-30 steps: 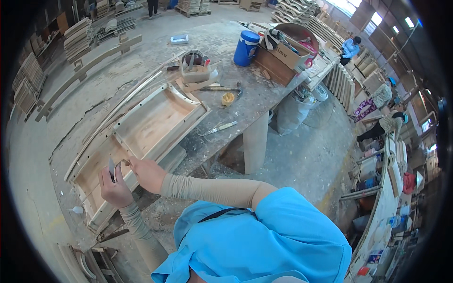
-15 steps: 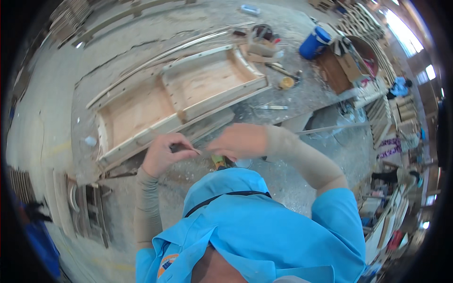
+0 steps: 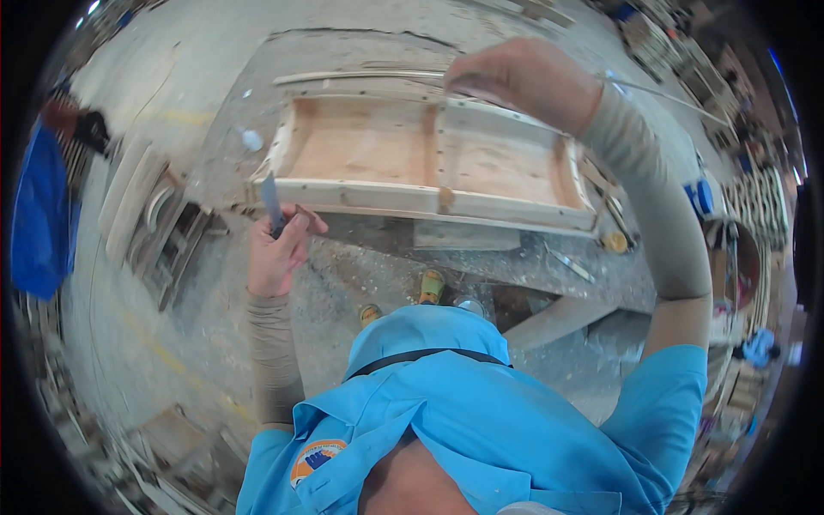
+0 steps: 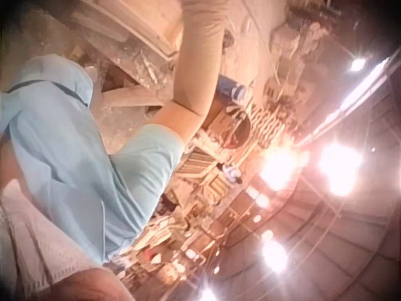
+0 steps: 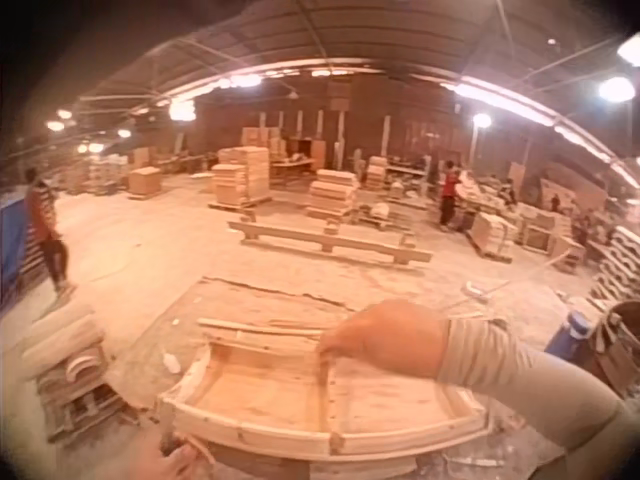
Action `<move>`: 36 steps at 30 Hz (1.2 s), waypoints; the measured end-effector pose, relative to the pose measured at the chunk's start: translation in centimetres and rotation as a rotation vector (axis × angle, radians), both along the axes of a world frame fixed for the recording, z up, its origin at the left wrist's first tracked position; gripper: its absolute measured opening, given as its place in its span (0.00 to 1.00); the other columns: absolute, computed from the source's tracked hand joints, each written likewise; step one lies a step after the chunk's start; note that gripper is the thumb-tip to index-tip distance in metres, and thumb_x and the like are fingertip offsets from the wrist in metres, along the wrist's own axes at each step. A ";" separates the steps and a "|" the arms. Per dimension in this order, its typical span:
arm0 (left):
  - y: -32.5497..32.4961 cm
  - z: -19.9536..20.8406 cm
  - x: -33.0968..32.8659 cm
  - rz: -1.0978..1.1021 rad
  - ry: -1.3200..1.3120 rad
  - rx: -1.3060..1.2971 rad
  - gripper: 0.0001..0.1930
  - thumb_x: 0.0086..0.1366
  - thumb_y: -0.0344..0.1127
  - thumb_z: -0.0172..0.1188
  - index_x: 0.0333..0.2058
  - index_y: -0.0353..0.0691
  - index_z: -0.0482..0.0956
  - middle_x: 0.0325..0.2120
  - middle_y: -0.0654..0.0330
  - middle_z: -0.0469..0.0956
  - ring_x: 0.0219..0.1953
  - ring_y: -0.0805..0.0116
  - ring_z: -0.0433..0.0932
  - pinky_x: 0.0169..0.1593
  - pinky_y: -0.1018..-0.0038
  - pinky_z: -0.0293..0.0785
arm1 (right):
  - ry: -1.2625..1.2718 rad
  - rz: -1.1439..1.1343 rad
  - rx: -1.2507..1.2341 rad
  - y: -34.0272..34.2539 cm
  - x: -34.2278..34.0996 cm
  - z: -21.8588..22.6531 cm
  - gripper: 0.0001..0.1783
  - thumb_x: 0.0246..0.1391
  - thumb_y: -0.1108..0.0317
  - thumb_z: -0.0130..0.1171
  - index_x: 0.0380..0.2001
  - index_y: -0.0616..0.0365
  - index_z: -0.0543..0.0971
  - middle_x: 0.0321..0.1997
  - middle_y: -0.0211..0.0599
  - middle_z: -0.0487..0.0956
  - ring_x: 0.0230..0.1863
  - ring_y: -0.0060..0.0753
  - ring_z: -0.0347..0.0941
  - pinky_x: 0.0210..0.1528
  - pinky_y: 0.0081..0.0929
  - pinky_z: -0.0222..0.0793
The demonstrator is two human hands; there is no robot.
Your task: The person assembles a wooden furniture frame by hand. They pick up a thin wooden strip, align it with a pre-drilled hole in the frame, and insert it. They then use a small metal tool to tap the strip into place and adjust its position. The person repeats this process for another section of the frame.
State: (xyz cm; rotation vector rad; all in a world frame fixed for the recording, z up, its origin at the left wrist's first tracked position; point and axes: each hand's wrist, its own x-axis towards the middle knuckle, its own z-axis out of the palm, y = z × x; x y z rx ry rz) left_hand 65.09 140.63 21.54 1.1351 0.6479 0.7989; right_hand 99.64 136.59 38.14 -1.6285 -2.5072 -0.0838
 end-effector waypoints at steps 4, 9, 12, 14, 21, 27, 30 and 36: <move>-2.6 0.0 -1.0 0.128 -0.023 -0.113 0.10 0.70 0.37 0.52 0.37 0.37 0.76 0.34 0.53 0.81 0.12 0.87 0.57 0.15 0.85 0.54 | 0.049 -0.050 -0.119 7.6 2.1 -1.5 0.14 0.62 0.59 0.49 0.48 0.47 0.78 0.31 0.38 0.80 0.33 0.46 0.75 0.37 0.38 0.70; -4.2 0.1 -1.2 0.234 -0.038 -0.202 0.11 0.71 0.39 0.49 0.40 0.39 0.75 0.40 0.52 0.80 0.12 0.87 0.56 0.15 0.85 0.54 | -0.092 0.059 0.126 11.9 4.3 -7.8 0.25 0.59 0.58 0.54 0.59 0.50 0.70 0.48 0.49 0.77 0.47 0.48 0.74 0.49 0.38 0.69; -4.1 0.3 0.1 0.257 -0.012 -0.205 0.13 0.72 0.41 0.47 0.42 0.39 0.74 0.42 0.51 0.78 0.12 0.87 0.55 0.15 0.86 0.54 | 0.184 0.219 0.009 8.9 0.1 -9.6 0.28 0.56 0.57 0.58 0.59 0.56 0.69 0.52 0.46 0.76 0.49 0.43 0.73 0.50 0.36 0.69; -3.3 1.5 2.2 0.217 0.015 -0.182 0.13 0.72 0.41 0.46 0.43 0.39 0.74 0.43 0.52 0.78 0.12 0.87 0.55 0.16 0.86 0.54 | 0.397 0.273 -0.249 5.3 -2.7 -9.6 0.29 0.55 0.58 0.60 0.58 0.58 0.70 0.50 0.40 0.77 0.46 0.35 0.74 0.47 0.31 0.70; -1.4 5.9 11.7 -0.080 -0.200 -0.078 0.13 0.71 0.41 0.49 0.47 0.39 0.73 0.43 0.53 0.79 0.14 0.87 0.55 0.17 0.86 0.55 | 0.722 0.125 -0.482 -2.3 -3.6 -11.0 0.15 0.59 0.64 0.56 0.44 0.62 0.80 0.35 0.39 0.82 0.30 0.29 0.76 0.35 0.25 0.72; -1.0 5.3 15.4 -0.238 -0.225 -0.034 0.17 0.68 0.39 0.54 0.52 0.38 0.73 0.45 0.59 0.79 0.14 0.87 0.57 0.17 0.86 0.56 | 1.031 -0.277 -0.326 -5.3 -1.7 -13.7 0.10 0.60 0.70 0.55 0.38 0.65 0.80 0.28 0.33 0.80 0.29 0.20 0.76 0.33 0.19 0.73; -1.8 2.7 16.3 -0.092 -0.131 -0.001 0.19 0.67 0.38 0.55 0.53 0.36 0.72 0.44 0.58 0.79 0.14 0.87 0.57 0.17 0.87 0.56 | 1.176 -0.360 -0.222 -5.9 -2.0 -15.3 0.11 0.60 0.69 0.56 0.38 0.68 0.79 0.28 0.32 0.80 0.29 0.20 0.77 0.34 0.18 0.75; -0.3 -1.4 11.6 -0.049 0.072 0.020 0.17 0.68 0.38 0.53 0.51 0.35 0.74 0.38 0.58 0.81 0.14 0.89 0.57 0.17 0.87 0.56 | 1.377 -0.596 -0.066 -5.5 0.6 -20.3 0.13 0.61 0.66 0.54 0.36 0.68 0.78 0.28 0.34 0.79 0.27 0.23 0.77 0.32 0.19 0.76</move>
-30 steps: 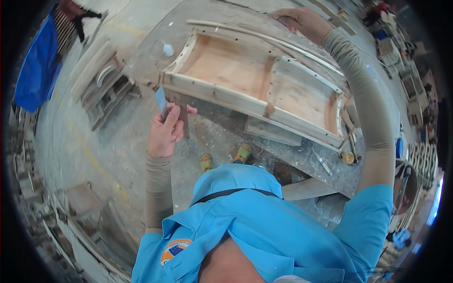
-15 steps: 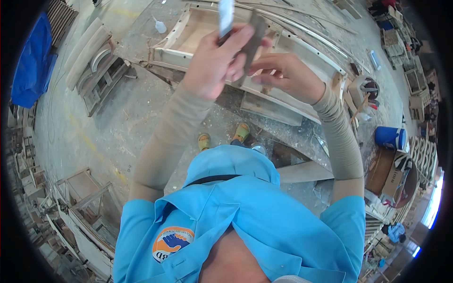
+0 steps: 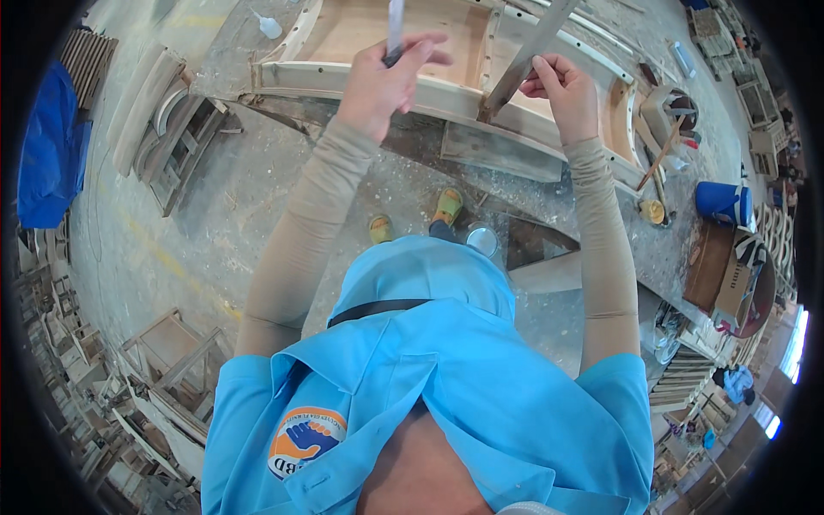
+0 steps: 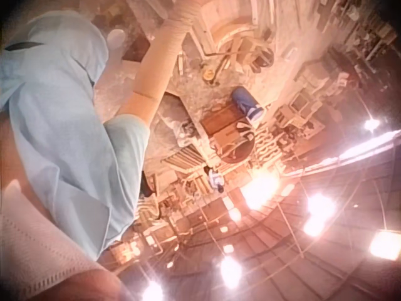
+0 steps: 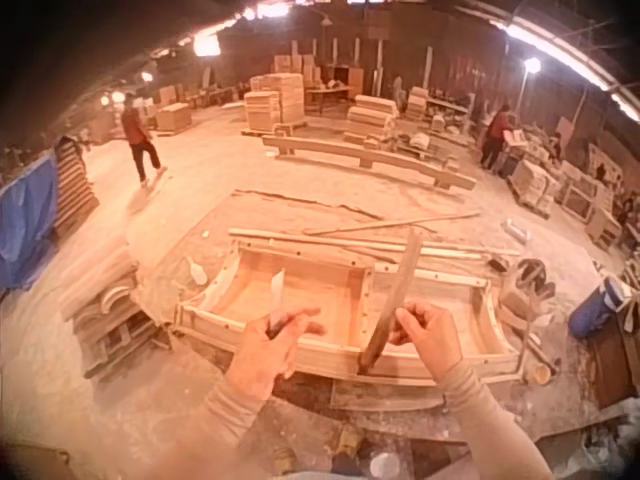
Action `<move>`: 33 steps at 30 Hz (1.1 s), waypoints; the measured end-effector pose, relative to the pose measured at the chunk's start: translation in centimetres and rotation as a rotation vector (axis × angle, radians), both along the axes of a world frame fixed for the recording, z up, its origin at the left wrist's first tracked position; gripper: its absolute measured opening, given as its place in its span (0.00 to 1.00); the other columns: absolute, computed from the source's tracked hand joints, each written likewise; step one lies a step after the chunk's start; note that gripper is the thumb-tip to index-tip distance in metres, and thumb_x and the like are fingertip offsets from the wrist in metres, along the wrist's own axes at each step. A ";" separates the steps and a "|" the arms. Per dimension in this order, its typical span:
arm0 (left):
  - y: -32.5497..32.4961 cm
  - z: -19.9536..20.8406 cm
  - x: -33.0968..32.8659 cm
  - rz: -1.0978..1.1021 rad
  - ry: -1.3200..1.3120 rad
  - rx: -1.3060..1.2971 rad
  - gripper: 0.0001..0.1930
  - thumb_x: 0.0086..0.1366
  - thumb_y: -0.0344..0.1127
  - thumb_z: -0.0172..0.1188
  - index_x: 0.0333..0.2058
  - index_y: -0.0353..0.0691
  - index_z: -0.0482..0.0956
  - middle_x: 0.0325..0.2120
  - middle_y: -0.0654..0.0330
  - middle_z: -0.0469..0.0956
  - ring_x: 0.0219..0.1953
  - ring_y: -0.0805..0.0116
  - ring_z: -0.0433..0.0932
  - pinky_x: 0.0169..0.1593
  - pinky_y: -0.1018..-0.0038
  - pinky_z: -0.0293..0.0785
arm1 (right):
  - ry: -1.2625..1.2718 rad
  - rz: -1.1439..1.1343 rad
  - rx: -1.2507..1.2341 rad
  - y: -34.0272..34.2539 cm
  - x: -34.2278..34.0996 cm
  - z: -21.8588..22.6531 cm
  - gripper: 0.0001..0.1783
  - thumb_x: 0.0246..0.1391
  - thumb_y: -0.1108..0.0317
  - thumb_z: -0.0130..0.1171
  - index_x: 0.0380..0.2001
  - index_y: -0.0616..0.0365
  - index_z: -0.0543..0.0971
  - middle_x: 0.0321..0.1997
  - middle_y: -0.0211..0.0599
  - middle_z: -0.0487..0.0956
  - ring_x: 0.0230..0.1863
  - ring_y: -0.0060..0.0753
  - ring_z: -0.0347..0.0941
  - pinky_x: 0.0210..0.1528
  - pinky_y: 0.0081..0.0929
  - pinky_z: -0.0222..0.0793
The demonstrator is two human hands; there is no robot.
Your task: The person assembles a wooden furniture frame by hand. They pick up a thin wooden strip, align it with a pre-drilled hole in the frame, and insert it. They then use a small metal tool to tap the strip into place and adjust its position. The person repeats this process for another section of the frame.
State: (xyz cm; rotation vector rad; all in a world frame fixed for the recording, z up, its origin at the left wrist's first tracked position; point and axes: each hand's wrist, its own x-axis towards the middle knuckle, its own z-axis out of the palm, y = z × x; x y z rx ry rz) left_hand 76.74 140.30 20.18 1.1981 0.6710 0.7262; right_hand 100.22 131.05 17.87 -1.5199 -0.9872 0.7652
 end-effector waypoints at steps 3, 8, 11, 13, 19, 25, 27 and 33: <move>-0.2 -2.3 -1.5 -0.024 0.095 -0.029 0.15 0.68 0.38 0.53 0.48 0.35 0.76 0.34 0.59 0.80 0.14 0.88 0.57 0.17 0.87 0.56 | 0.024 0.002 -0.014 0.3 0.4 -1.8 0.12 0.61 0.66 0.54 0.36 0.67 0.78 0.28 0.34 0.78 0.27 0.23 0.77 0.31 0.20 0.77; -0.8 -4.2 -1.8 -0.035 0.236 -0.069 0.13 0.67 0.38 0.55 0.46 0.37 0.78 0.31 0.62 0.80 0.14 0.87 0.57 0.17 0.86 0.56 | 0.033 0.034 -0.076 1.0 0.9 -2.5 0.14 0.61 0.62 0.55 0.38 0.64 0.78 0.30 0.32 0.78 0.28 0.22 0.76 0.35 0.20 0.77; -1.0 -4.9 -1.6 -0.051 0.258 -0.049 0.12 0.67 0.37 0.56 0.44 0.39 0.79 0.31 0.62 0.80 0.14 0.87 0.58 0.17 0.86 0.57 | 0.055 0.066 -0.078 1.4 1.2 -3.0 0.13 0.61 0.62 0.55 0.38 0.63 0.78 0.29 0.31 0.77 0.28 0.21 0.76 0.35 0.20 0.77; -1.2 -5.4 -1.2 -0.059 0.287 -0.026 0.12 0.66 0.37 0.56 0.44 0.40 0.80 0.31 0.62 0.80 0.14 0.87 0.58 0.17 0.86 0.56 | 0.061 0.072 -0.089 1.5 1.3 -3.2 0.13 0.61 0.62 0.55 0.38 0.63 0.78 0.29 0.31 0.77 0.28 0.21 0.76 0.35 0.20 0.77; -1.7 -6.4 0.3 -0.066 0.372 0.274 0.10 0.62 0.34 0.59 0.41 0.39 0.81 0.30 0.63 0.81 0.23 0.82 0.71 0.29 0.82 0.69 | 0.077 0.099 -0.044 1.9 1.4 -3.6 0.13 0.61 0.64 0.55 0.35 0.65 0.78 0.27 0.31 0.79 0.26 0.20 0.76 0.30 0.17 0.76; -2.3 -7.1 2.0 -0.006 0.477 0.405 0.09 0.57 0.34 0.64 0.35 0.37 0.82 0.28 0.64 0.81 0.31 0.78 0.77 0.40 0.79 0.73 | 0.059 0.133 -0.045 2.3 1.7 -3.7 0.13 0.61 0.64 0.55 0.35 0.66 0.78 0.27 0.33 0.79 0.26 0.20 0.76 0.30 0.18 0.75; -2.5 -7.1 2.5 0.038 0.500 0.428 0.09 0.56 0.34 0.65 0.34 0.37 0.83 0.27 0.64 0.82 0.30 0.78 0.77 0.38 0.79 0.73 | 0.067 0.128 -0.040 2.3 1.6 -3.8 0.13 0.61 0.65 0.55 0.35 0.66 0.78 0.27 0.33 0.79 0.26 0.20 0.76 0.30 0.18 0.75; -3.2 -6.8 3.7 0.098 0.559 0.497 0.09 0.54 0.35 0.67 0.32 0.38 0.83 0.24 0.62 0.82 0.26 0.77 0.77 0.34 0.77 0.74 | 0.078 0.133 -0.017 2.5 1.8 -4.3 0.13 0.61 0.65 0.55 0.36 0.67 0.78 0.27 0.33 0.80 0.26 0.20 0.76 0.31 0.18 0.76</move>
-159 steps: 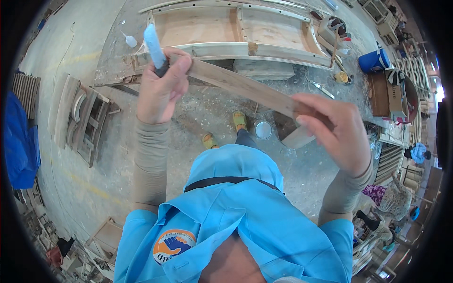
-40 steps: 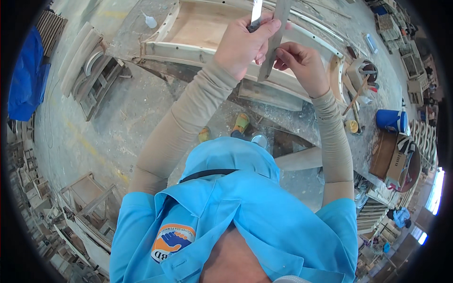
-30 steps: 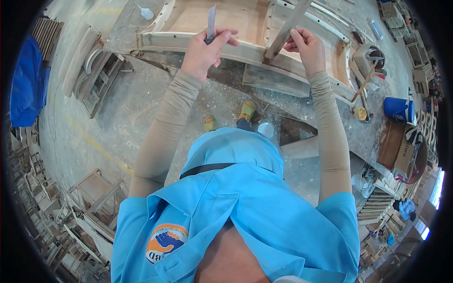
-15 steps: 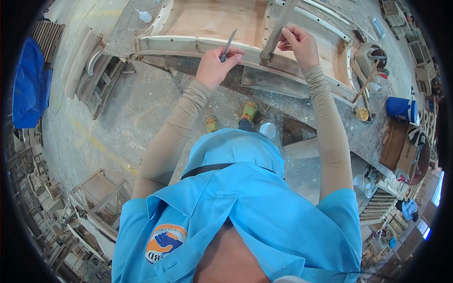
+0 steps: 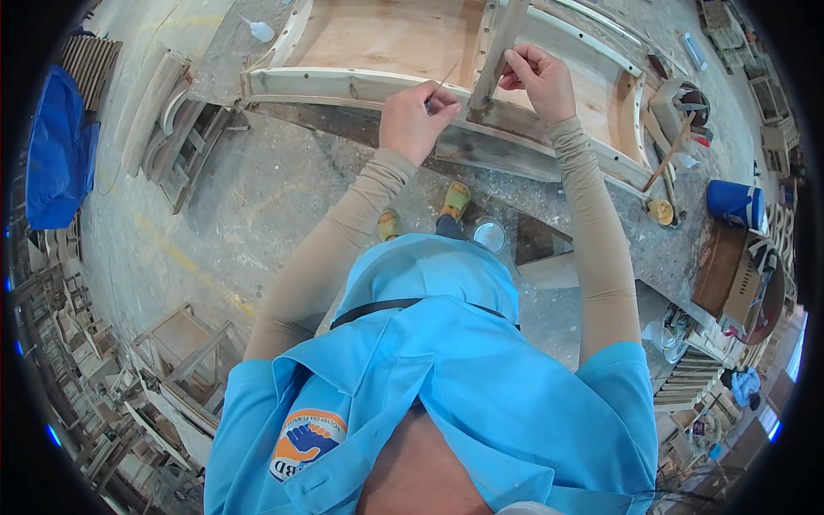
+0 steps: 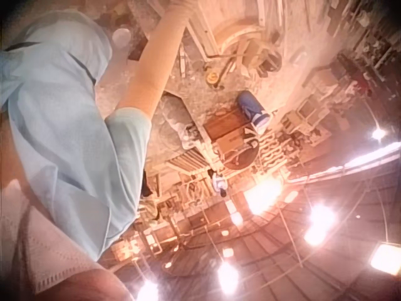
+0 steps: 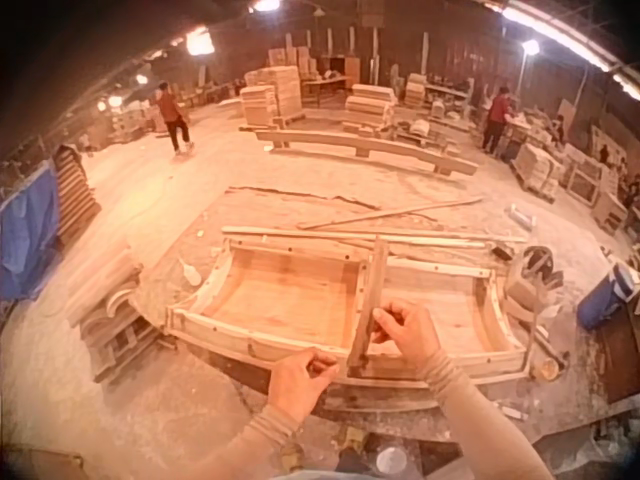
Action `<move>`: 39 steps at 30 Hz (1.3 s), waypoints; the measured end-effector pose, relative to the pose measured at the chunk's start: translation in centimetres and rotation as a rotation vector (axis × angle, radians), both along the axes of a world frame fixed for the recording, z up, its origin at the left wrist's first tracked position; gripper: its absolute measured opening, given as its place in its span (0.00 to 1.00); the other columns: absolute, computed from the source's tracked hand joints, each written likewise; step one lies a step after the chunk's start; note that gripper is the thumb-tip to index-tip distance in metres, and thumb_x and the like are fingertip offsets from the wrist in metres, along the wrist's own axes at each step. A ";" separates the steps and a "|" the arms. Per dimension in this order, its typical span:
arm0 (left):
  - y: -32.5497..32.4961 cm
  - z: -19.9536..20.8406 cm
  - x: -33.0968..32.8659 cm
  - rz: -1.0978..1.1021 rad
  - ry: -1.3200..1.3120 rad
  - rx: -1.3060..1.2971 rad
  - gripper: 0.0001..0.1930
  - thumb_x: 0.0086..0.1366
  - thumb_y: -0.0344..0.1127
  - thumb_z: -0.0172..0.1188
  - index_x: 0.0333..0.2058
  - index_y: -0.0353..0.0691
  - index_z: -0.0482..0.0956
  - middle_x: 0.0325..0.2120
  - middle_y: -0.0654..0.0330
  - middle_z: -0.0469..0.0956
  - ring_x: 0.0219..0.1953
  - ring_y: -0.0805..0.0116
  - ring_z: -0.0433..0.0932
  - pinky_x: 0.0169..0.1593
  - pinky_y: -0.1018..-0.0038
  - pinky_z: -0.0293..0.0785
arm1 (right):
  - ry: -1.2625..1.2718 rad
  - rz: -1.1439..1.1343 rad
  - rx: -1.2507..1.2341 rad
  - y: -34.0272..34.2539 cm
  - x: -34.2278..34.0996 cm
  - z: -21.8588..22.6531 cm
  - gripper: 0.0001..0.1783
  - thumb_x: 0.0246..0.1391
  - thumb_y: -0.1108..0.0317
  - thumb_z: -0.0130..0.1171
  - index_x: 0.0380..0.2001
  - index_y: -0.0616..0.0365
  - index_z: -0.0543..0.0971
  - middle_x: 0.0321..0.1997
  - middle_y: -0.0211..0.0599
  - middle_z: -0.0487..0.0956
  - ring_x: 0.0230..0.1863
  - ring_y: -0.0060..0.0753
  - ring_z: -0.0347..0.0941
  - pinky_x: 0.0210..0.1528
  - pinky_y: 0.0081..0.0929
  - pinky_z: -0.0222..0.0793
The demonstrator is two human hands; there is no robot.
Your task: The person assembles a wooden furniture frame by hand. They pick up a thin wooden strip, align it with a pre-drilled hole in the frame, and insert it. They then use a small metal tool to tap the strip into place and adjust its position. The person repeats this process for another section of the frame.
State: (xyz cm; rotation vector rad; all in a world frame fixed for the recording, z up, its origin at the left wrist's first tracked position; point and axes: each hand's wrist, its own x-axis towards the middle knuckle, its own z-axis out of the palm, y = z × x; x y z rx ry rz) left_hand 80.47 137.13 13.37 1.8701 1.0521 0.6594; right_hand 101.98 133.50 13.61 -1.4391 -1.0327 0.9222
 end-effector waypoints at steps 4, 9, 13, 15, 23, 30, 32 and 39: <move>-0.4 0.0 0.7 0.001 0.018 0.045 0.09 0.53 0.35 0.67 0.32 0.38 0.82 0.23 0.62 0.81 0.24 0.75 0.77 0.32 0.77 0.74 | -0.008 0.001 0.022 0.1 -0.1 -0.2 0.13 0.61 0.65 0.56 0.36 0.68 0.78 0.27 0.33 0.80 0.26 0.21 0.76 0.31 0.18 0.76; -0.8 0.2 1.5 0.021 0.060 0.108 0.09 0.53 0.36 0.67 0.30 0.38 0.82 0.22 0.61 0.81 0.22 0.73 0.77 0.31 0.76 0.73 | -0.037 0.009 0.069 0.1 -0.1 -0.3 0.13 0.60 0.66 0.56 0.35 0.69 0.78 0.26 0.33 0.79 0.25 0.20 0.76 0.30 0.18 0.75; -0.9 -0.1 1.8 0.042 0.072 0.135 0.08 0.53 0.36 0.67 0.29 0.39 0.82 0.22 0.61 0.81 0.22 0.71 0.77 0.30 0.75 0.73 | -0.035 0.009 0.086 0.1 -0.5 0.0 0.13 0.60 0.66 0.56 0.35 0.69 0.78 0.25 0.33 0.78 0.25 0.20 0.76 0.30 0.17 0.75; -1.0 -0.2 2.0 0.046 0.078 0.148 0.08 0.53 0.35 0.67 0.29 0.39 0.82 0.22 0.61 0.81 0.22 0.70 0.78 0.30 0.75 0.73 | -0.037 0.015 0.083 0.1 -0.3 -0.1 0.13 0.60 0.66 0.56 0.35 0.69 0.78 0.25 0.33 0.78 0.25 0.20 0.76 0.30 0.17 0.75; -1.1 -0.2 2.2 0.051 0.101 0.185 0.07 0.53 0.33 0.66 0.27 0.37 0.80 0.23 0.60 0.81 0.24 0.69 0.79 0.31 0.74 0.74 | 0.012 0.027 0.087 0.0 -0.4 -0.2 0.12 0.61 0.67 0.55 0.36 0.69 0.78 0.26 0.33 0.79 0.25 0.20 0.76 0.30 0.17 0.75; -1.1 -0.6 2.2 0.061 0.049 0.185 0.07 0.53 0.32 0.66 0.27 0.35 0.79 0.23 0.59 0.82 0.23 0.69 0.79 0.30 0.74 0.74 | 0.058 0.028 0.106 0.1 -0.4 -0.6 0.12 0.60 0.67 0.55 0.36 0.69 0.78 0.26 0.33 0.79 0.25 0.20 0.75 0.30 0.18 0.75; -1.3 -0.4 2.2 0.070 0.057 0.177 0.07 0.53 0.32 0.67 0.27 0.35 0.79 0.23 0.59 0.82 0.23 0.70 0.79 0.30 0.75 0.74 | 0.055 0.027 0.118 0.1 -0.4 -0.7 0.12 0.61 0.68 0.55 0.36 0.69 0.78 0.26 0.33 0.79 0.25 0.20 0.75 0.30 0.18 0.75; -1.4 -0.5 2.3 0.070 0.037 0.157 0.08 0.53 0.32 0.67 0.27 0.34 0.78 0.23 0.59 0.81 0.22 0.70 0.78 0.29 0.75 0.73 | 0.046 0.028 0.115 0.0 -0.6 -0.7 0.11 0.62 0.67 0.54 0.37 0.68 0.77 0.27 0.31 0.78 0.26 0.20 0.74 0.32 0.18 0.74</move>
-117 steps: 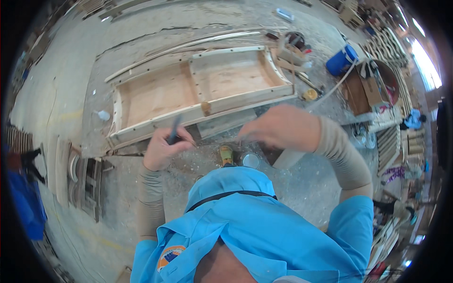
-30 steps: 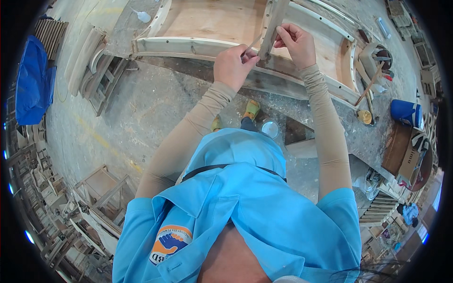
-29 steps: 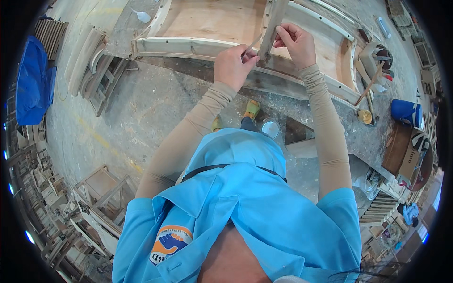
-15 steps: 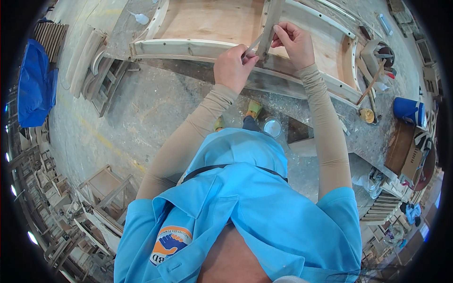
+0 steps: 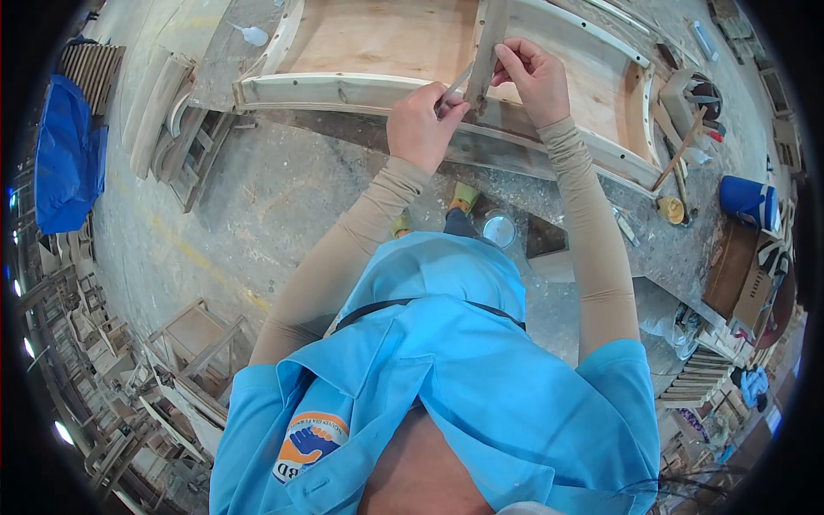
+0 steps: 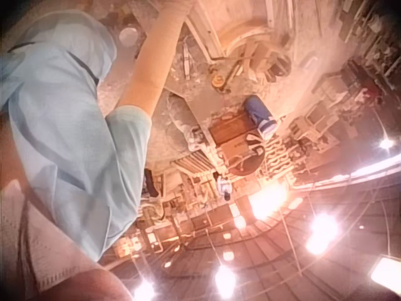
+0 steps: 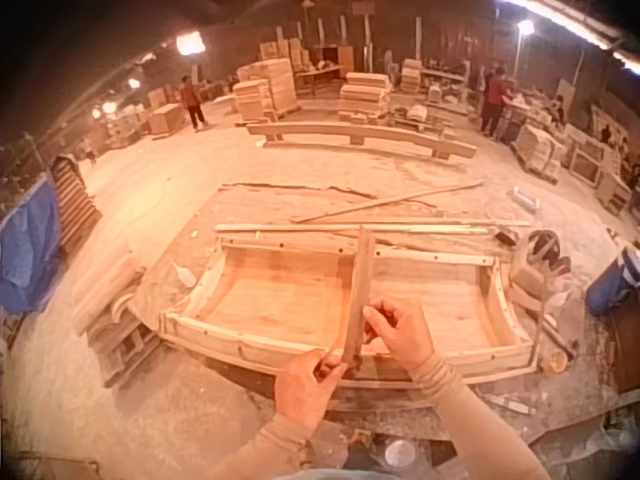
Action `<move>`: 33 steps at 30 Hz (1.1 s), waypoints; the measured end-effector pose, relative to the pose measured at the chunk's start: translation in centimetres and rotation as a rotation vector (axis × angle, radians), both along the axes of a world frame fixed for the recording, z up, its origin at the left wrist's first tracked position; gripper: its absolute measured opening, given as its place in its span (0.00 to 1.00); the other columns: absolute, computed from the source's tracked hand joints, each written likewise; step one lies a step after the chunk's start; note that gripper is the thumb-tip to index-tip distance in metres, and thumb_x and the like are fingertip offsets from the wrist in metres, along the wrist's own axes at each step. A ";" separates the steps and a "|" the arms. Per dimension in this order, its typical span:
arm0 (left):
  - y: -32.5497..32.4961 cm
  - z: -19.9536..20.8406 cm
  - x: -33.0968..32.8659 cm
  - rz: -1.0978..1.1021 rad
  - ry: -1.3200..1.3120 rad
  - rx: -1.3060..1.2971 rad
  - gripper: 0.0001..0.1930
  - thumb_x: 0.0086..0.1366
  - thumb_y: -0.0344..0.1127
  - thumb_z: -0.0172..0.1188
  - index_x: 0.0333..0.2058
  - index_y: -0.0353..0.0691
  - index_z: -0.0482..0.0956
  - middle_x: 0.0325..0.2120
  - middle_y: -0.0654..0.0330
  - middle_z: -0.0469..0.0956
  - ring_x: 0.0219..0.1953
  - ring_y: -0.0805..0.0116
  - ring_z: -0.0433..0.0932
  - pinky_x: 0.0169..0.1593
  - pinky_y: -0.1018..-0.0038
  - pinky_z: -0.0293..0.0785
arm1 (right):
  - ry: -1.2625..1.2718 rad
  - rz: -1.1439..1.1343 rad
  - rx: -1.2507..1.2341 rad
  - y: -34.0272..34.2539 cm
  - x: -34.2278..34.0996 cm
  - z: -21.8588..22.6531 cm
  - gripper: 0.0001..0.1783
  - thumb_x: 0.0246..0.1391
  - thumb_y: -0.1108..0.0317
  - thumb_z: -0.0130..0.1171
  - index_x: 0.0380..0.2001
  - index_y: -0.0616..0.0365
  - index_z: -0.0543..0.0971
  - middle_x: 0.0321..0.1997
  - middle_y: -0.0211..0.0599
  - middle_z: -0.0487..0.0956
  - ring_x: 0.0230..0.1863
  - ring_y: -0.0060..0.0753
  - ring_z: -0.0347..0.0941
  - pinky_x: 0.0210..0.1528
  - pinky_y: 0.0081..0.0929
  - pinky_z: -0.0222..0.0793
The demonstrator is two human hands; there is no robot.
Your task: The person assembles a wooden furniture frame by hand. They pick up a thin wooden strip, align it with a pre-drilled hole in the frame, and insert it. They then use a small metal tool to tap the strip into place and adjust its position. The person repeats this process for another section of the frame.
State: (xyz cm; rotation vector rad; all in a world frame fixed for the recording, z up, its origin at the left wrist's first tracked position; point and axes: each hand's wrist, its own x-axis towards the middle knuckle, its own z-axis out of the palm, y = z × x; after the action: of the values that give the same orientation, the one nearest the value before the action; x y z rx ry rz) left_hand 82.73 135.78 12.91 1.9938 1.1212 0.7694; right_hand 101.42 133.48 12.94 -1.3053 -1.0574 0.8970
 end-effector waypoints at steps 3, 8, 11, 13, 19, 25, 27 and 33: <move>-0.2 0.1 0.1 0.009 0.007 0.001 0.08 0.53 0.32 0.67 0.27 0.34 0.78 0.23 0.58 0.81 0.23 0.70 0.78 0.29 0.75 0.73 | -0.002 0.015 -0.021 0.2 0.2 -0.2 0.12 0.62 0.66 0.54 0.38 0.67 0.77 0.28 0.31 0.77 0.27 0.20 0.74 0.33 0.18 0.74; -0.3 0.4 0.3 0.007 0.032 0.011 0.08 0.53 0.32 0.67 0.27 0.35 0.78 0.23 0.57 0.81 0.23 0.68 0.78 0.29 0.73 0.73 | 0.012 0.003 -0.033 0.2 0.3 -0.2 0.12 0.62 0.66 0.54 0.38 0.67 0.77 0.27 0.31 0.78 0.26 0.19 0.74 0.31 0.18 0.74; -0.1 0.1 0.2 -0.007 0.008 0.034 0.09 0.53 0.32 0.67 0.27 0.35 0.77 0.23 0.57 0.81 0.23 0.67 0.78 0.30 0.72 0.73 | 0.040 -0.018 -0.007 0.2 0.0 -0.2 0.12 0.61 0.67 0.56 0.36 0.68 0.78 0.25 0.32 0.78 0.24 0.19 0.74 0.28 0.17 0.73; 0.0 0.2 0.1 -0.015 0.008 0.021 0.08 0.53 0.32 0.67 0.27 0.35 0.77 0.23 0.58 0.81 0.23 0.67 0.79 0.30 0.72 0.73 | 0.063 -0.015 -0.005 0.2 -0.2 -0.2 0.12 0.60 0.66 0.57 0.35 0.68 0.78 0.25 0.31 0.79 0.24 0.18 0.74 0.28 0.17 0.73; 0.0 0.5 0.1 -0.025 0.046 0.012 0.08 0.53 0.32 0.67 0.27 0.35 0.77 0.23 0.58 0.81 0.23 0.66 0.79 0.30 0.72 0.73 | -0.118 0.043 -0.008 0.2 -0.3 -0.3 0.11 0.55 0.65 0.63 0.33 0.65 0.80 0.23 0.29 0.79 0.22 0.16 0.73 0.26 0.15 0.69; 0.1 0.4 0.0 -0.035 0.014 -0.023 0.08 0.54 0.33 0.66 0.27 0.37 0.77 0.23 0.58 0.80 0.24 0.64 0.79 0.30 0.71 0.73 | -0.109 0.067 -0.028 0.3 0.1 -0.3 0.10 0.54 0.66 0.63 0.32 0.65 0.80 0.22 0.28 0.78 0.22 0.15 0.73 0.26 0.15 0.69; 0.2 0.0 -0.4 -0.039 -0.041 -0.068 0.07 0.55 0.33 0.66 0.28 0.38 0.78 0.23 0.60 0.80 0.25 0.68 0.78 0.30 0.73 0.72 | -0.136 0.055 -0.026 0.2 -0.3 0.1 0.10 0.54 0.66 0.63 0.31 0.64 0.80 0.22 0.28 0.78 0.22 0.15 0.72 0.25 0.15 0.68; 0.0 -0.3 -2.2 -0.018 -0.148 -0.132 0.06 0.56 0.32 0.66 0.31 0.38 0.80 0.24 0.65 0.80 0.26 0.81 0.74 0.29 0.81 0.67 | -0.192 0.036 -0.037 0.2 -0.4 0.1 0.09 0.54 0.66 0.63 0.32 0.63 0.80 0.21 0.27 0.78 0.21 0.13 0.71 0.24 0.14 0.67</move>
State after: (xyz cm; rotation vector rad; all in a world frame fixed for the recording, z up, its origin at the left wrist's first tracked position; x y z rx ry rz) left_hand 80.53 135.75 12.63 1.8046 1.0395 0.7990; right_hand 101.07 133.69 13.03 -1.4290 -1.2209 0.8334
